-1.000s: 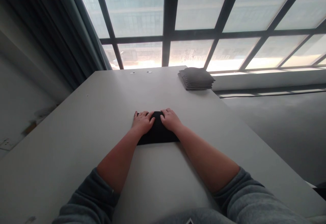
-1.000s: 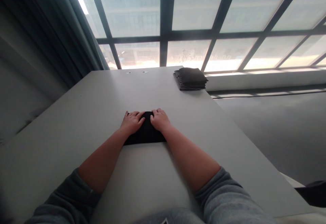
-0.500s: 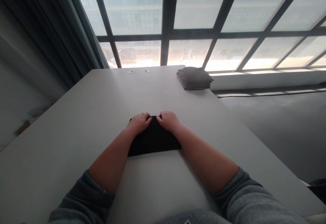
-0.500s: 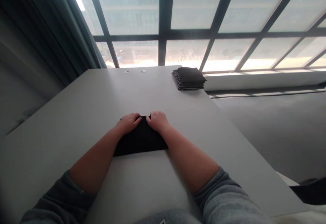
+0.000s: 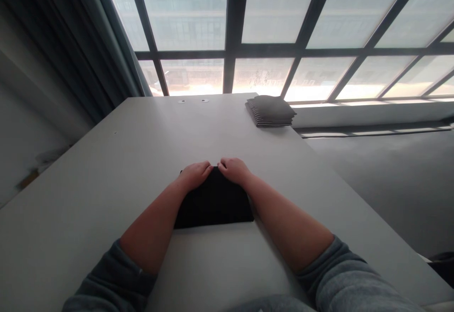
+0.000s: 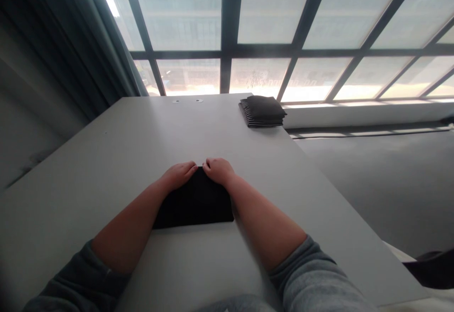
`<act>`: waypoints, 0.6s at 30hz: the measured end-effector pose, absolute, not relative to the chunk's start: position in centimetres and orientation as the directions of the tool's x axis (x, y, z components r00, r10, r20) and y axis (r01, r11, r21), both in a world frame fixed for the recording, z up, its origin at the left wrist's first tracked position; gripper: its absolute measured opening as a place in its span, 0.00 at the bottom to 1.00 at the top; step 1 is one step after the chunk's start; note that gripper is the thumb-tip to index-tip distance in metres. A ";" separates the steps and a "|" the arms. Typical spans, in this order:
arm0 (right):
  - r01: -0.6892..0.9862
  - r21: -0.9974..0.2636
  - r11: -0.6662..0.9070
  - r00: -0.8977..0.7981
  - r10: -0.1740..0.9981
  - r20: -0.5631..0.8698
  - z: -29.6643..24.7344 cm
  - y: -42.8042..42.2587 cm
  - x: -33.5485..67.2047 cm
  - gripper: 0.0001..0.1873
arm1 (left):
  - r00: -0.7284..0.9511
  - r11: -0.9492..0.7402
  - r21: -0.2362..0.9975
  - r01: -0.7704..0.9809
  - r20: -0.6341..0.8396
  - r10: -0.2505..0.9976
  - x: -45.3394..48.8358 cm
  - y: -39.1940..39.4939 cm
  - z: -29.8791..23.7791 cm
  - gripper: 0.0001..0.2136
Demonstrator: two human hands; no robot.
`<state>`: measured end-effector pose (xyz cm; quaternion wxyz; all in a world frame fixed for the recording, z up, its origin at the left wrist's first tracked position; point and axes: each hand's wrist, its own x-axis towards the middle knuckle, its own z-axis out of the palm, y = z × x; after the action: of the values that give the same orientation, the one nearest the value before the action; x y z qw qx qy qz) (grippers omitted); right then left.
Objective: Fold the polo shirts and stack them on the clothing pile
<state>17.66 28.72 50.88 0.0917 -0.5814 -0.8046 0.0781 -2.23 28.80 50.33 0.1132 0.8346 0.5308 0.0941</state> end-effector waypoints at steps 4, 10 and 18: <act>0.930 -0.223 0.292 -0.290 0.956 0.043 50.7 28.8 17.7 0.21 | 0.385 -0.374 0.265 0.889 0.012 0.923 -2.0 29.0 50.3 0.20; 0.944 -0.199 0.263 -0.262 0.964 0.034 50.5 29.0 17.7 0.23 | 0.344 -0.338 0.204 0.919 0.010 0.939 -2.0 28.8 50.5 0.22; 0.946 -0.175 0.272 -0.278 0.961 -0.008 50.7 29.0 17.8 0.28 | 0.333 -0.329 0.137 0.934 -0.012 0.943 -1.9 28.5 51.0 0.24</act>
<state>17.79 28.99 50.72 0.0497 -0.5988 -0.7961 0.0725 -1.95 28.50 51.04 0.0596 0.8143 0.5763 0.0350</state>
